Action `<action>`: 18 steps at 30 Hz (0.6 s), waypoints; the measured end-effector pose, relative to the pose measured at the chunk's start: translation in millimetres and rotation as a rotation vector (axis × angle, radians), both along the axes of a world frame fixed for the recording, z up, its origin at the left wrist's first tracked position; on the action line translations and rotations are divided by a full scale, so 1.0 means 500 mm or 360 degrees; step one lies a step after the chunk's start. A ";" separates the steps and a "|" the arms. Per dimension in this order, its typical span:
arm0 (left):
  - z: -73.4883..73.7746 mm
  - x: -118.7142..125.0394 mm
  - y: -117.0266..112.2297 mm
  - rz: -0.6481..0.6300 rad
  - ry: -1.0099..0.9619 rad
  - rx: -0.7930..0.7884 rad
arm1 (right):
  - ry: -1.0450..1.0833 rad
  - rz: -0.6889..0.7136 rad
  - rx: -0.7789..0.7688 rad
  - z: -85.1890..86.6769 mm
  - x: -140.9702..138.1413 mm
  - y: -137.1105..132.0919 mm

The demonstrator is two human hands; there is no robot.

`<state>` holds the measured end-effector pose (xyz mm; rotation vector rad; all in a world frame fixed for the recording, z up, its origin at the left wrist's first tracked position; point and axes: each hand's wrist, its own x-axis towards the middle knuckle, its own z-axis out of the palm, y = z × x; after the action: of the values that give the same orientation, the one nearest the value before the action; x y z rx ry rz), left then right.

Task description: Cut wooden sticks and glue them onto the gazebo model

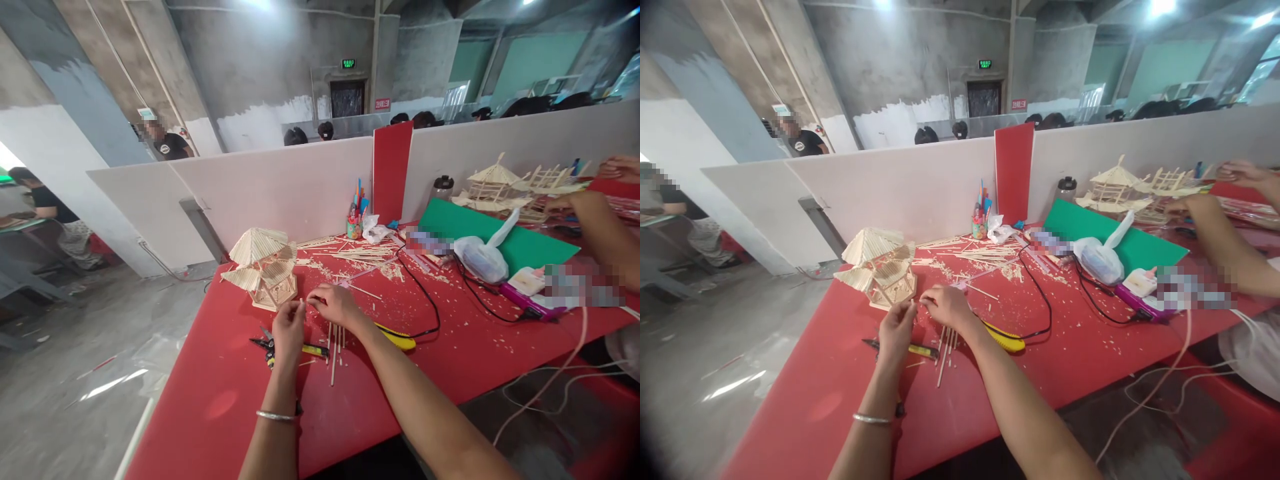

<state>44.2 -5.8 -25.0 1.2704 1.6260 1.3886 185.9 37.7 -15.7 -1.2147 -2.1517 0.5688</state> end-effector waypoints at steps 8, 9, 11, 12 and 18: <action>0.011 -0.007 0.004 0.0122 -0.1023 0.0154 | 0.0792 0.0357 -0.0220 -0.012 -0.029 -0.007; 0.012 -0.007 0.003 0.0141 -0.1112 0.0160 | 0.0910 0.0371 -0.0260 -0.014 -0.031 -0.007; 0.013 -0.008 0.002 0.0170 -0.1227 0.0173 | 0.1036 0.0350 -0.0310 -0.017 -0.032 -0.005; 0.013 -0.008 0.003 0.0179 -0.1257 0.0178 | 0.1071 0.0330 -0.0326 -0.019 -0.033 -0.004; 0.007 -0.006 0.002 0.0157 -0.1245 0.0095 | 0.1181 0.0170 -0.0337 -0.028 -0.033 0.008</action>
<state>41.0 -4.7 -21.2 0.5451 1.1078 1.7118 169.3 41.9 -29.5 -0.8043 -1.5483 1.1134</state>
